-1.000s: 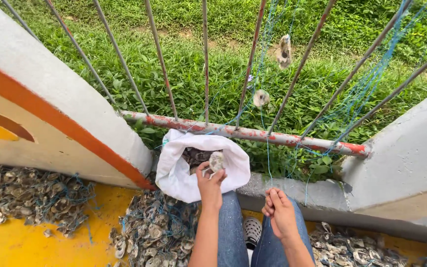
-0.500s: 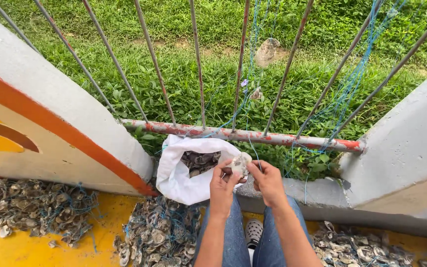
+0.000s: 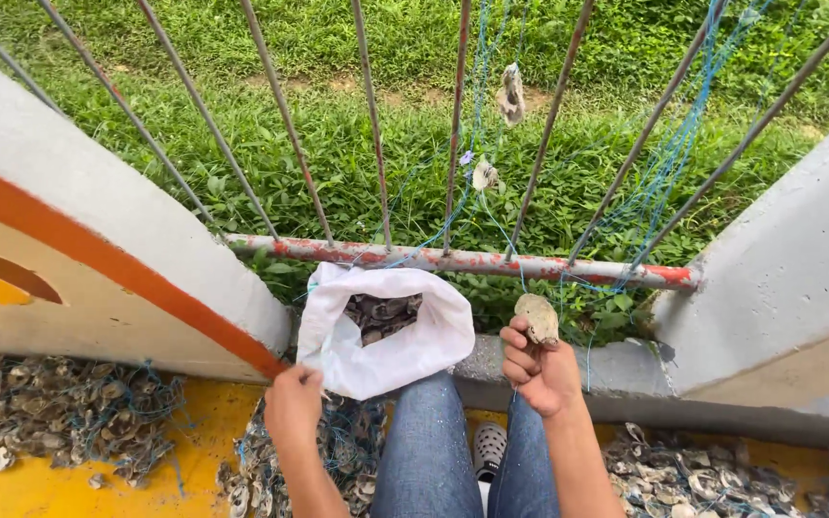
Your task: Thread oyster shells onto a blue string to create aquaculture collectors.
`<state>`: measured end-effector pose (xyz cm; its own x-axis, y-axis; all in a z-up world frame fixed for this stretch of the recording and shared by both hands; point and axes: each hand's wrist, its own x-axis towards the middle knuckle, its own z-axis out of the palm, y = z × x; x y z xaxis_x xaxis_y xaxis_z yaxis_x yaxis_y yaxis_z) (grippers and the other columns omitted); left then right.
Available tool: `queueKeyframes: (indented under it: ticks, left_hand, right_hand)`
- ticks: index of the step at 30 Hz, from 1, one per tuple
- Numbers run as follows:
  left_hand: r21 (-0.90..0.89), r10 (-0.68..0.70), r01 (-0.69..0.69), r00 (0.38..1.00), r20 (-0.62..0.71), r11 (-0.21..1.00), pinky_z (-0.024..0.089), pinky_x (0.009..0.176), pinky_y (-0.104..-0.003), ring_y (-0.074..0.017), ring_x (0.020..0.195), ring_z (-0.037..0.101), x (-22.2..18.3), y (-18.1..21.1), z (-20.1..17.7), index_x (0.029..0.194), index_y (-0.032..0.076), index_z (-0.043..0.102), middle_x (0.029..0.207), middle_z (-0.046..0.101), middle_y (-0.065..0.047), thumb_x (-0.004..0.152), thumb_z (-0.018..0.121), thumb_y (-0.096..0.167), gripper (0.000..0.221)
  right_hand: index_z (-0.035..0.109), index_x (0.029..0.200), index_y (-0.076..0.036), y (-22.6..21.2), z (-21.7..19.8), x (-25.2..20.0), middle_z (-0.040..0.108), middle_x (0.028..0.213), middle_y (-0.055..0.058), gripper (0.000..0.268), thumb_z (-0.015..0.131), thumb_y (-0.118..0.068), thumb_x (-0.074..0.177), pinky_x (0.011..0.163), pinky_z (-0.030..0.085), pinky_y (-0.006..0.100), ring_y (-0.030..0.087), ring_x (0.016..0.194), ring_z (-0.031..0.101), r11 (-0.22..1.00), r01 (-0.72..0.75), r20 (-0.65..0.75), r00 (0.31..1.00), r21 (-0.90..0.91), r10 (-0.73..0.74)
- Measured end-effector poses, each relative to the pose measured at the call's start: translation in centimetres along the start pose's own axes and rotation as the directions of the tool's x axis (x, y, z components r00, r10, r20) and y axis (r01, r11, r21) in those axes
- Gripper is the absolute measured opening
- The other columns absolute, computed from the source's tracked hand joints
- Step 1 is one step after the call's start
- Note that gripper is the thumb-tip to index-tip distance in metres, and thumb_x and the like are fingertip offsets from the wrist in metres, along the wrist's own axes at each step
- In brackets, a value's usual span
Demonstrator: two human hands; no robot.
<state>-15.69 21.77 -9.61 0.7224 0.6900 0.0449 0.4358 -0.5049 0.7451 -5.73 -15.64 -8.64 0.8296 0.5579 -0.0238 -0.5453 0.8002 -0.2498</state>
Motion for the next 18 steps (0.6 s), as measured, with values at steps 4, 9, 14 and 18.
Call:
queueKeyframes:
  ticks: [4,9,14,18]
  left_hand:
    - [0.413,-0.272,0.197,0.953,0.132,0.889,0.051,0.093,-0.051,-0.0369,0.105,0.066,-1.4,1.4,-1.6,0.115,0.016,0.076,0.113,0.074,-0.014,0.093,0.075,0.039,0.032]
    - [-0.382,0.369,-0.336,0.929,0.016,0.861,0.046,0.104,-0.039,-0.0249,0.116,0.064,-6.1,11.2,1.1,0.118,0.008,0.073,0.120,0.073,-0.012,0.095,0.067,0.022,0.027]
    - [-0.801,0.417,-0.043,0.870,0.264,0.597,0.056,0.080,-0.030,-0.0156,0.091,0.068,-11.0,16.0,8.4,0.122,0.006,0.069,0.105,0.074,-0.006,0.098,0.070,0.013,0.025]
    - [-0.860,0.354,0.147,0.868,0.349,0.488,0.055,0.076,-0.024,-0.0109,0.090,0.067,-12.2,17.0,9.9,0.136,0.013,0.052,0.102,0.069,-0.004,0.091,0.070,0.008,0.048]
  right_hand:
    - [0.055,0.101,-0.006,1.0,1.2,-0.1,0.046,0.080,0.001,0.017,0.051,-0.022,0.100,0.043,0.023,0.026,0.007,0.047,0.026,0.999,-0.032,-0.031,0.999,0.014,0.033]
    - [0.058,0.102,-0.005,1.7,2.3,-0.2,0.047,0.074,-0.001,0.020,0.051,-0.024,0.100,0.040,0.021,0.024,0.005,0.046,0.026,0.955,0.026,-0.278,0.954,-0.295,-0.112]
    - [0.061,0.101,-0.009,2.2,3.2,-0.8,0.046,0.065,-0.006,0.014,0.064,-0.022,0.099,0.041,0.024,0.025,0.005,0.045,0.030,0.784,0.115,-0.300,0.882,-0.610,-0.363]
    - [0.067,0.103,-0.005,2.2,3.3,-1.8,0.050,0.069,-0.009,0.018,0.072,-0.020,0.095,0.043,0.028,0.023,0.001,0.049,0.035,0.646,0.087,-0.276,0.855,-0.759,-0.439]
